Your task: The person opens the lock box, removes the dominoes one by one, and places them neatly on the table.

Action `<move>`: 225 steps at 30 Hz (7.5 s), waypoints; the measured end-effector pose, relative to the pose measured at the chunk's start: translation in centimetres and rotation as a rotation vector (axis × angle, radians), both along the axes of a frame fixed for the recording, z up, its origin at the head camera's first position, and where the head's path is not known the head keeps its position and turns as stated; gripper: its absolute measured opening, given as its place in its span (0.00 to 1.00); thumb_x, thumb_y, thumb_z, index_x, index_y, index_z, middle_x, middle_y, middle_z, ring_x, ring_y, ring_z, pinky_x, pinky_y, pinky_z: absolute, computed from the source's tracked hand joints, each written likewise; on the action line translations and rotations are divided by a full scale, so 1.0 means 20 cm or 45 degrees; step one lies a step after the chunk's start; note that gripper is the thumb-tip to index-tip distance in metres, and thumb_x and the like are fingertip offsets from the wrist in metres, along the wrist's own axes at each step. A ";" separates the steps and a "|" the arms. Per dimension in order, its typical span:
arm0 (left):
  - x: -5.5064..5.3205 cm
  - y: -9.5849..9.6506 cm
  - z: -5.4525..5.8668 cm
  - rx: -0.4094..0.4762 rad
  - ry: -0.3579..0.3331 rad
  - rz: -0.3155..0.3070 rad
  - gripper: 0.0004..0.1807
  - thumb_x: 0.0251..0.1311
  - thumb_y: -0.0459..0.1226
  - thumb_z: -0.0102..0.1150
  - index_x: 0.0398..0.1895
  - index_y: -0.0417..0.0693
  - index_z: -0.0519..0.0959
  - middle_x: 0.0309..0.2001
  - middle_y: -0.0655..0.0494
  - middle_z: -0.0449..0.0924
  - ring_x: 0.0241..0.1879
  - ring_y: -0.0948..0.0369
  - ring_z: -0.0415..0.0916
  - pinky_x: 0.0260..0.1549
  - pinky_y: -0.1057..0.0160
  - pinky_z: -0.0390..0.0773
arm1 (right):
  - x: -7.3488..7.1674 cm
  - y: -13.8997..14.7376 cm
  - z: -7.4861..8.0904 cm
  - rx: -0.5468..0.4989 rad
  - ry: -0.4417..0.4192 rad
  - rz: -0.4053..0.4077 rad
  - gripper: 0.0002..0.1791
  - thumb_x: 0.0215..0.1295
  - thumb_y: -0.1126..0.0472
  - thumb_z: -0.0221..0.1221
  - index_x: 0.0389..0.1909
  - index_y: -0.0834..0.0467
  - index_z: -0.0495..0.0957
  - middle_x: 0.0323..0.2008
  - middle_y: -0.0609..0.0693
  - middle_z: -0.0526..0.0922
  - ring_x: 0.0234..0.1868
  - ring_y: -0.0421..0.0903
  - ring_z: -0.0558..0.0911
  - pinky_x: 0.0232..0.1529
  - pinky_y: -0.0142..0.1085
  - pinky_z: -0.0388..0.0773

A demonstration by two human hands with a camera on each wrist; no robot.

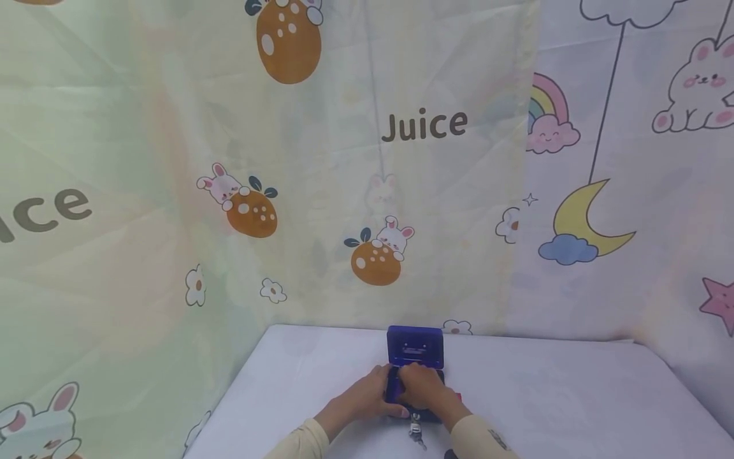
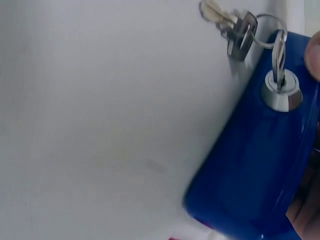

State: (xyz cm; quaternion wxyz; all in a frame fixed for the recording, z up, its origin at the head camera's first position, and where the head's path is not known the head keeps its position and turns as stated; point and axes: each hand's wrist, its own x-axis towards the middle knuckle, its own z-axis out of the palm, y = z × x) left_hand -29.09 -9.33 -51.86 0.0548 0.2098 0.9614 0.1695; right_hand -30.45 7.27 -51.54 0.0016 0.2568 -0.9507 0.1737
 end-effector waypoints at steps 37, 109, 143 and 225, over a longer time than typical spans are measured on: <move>-0.04 0.00 -0.04 0.016 -0.038 -0.012 0.59 0.37 0.68 0.65 0.70 0.45 0.58 0.55 0.49 0.70 0.50 0.59 0.74 0.48 0.60 0.76 | 0.00 -0.07 -0.02 -0.094 -0.126 -0.075 0.22 0.49 0.58 0.70 0.45 0.62 0.80 0.38 0.53 0.83 0.36 0.46 0.79 0.42 0.50 0.79; 0.00 0.00 0.00 0.034 -0.033 -0.019 0.57 0.38 0.67 0.66 0.68 0.45 0.58 0.53 0.50 0.70 0.49 0.59 0.75 0.46 0.62 0.76 | -0.02 -0.06 0.00 -0.020 -0.110 0.011 0.22 0.49 0.55 0.70 0.45 0.59 0.81 0.36 0.49 0.84 0.34 0.44 0.79 0.38 0.47 0.79; -0.02 0.01 -0.04 0.025 -0.029 0.002 0.58 0.36 0.68 0.66 0.68 0.45 0.59 0.53 0.51 0.71 0.48 0.61 0.74 0.47 0.61 0.76 | -0.01 -0.04 0.01 -0.040 -0.128 0.017 0.25 0.49 0.54 0.70 0.49 0.58 0.80 0.39 0.51 0.84 0.36 0.46 0.81 0.39 0.48 0.80; -0.01 0.00 -0.03 0.070 -0.054 0.006 0.58 0.36 0.67 0.66 0.69 0.48 0.57 0.51 0.52 0.72 0.47 0.61 0.74 0.50 0.56 0.75 | 0.07 0.19 0.24 -0.032 -0.187 -0.117 0.23 0.47 0.57 0.72 0.44 0.61 0.81 0.22 0.44 0.76 0.25 0.42 0.74 0.29 0.39 0.76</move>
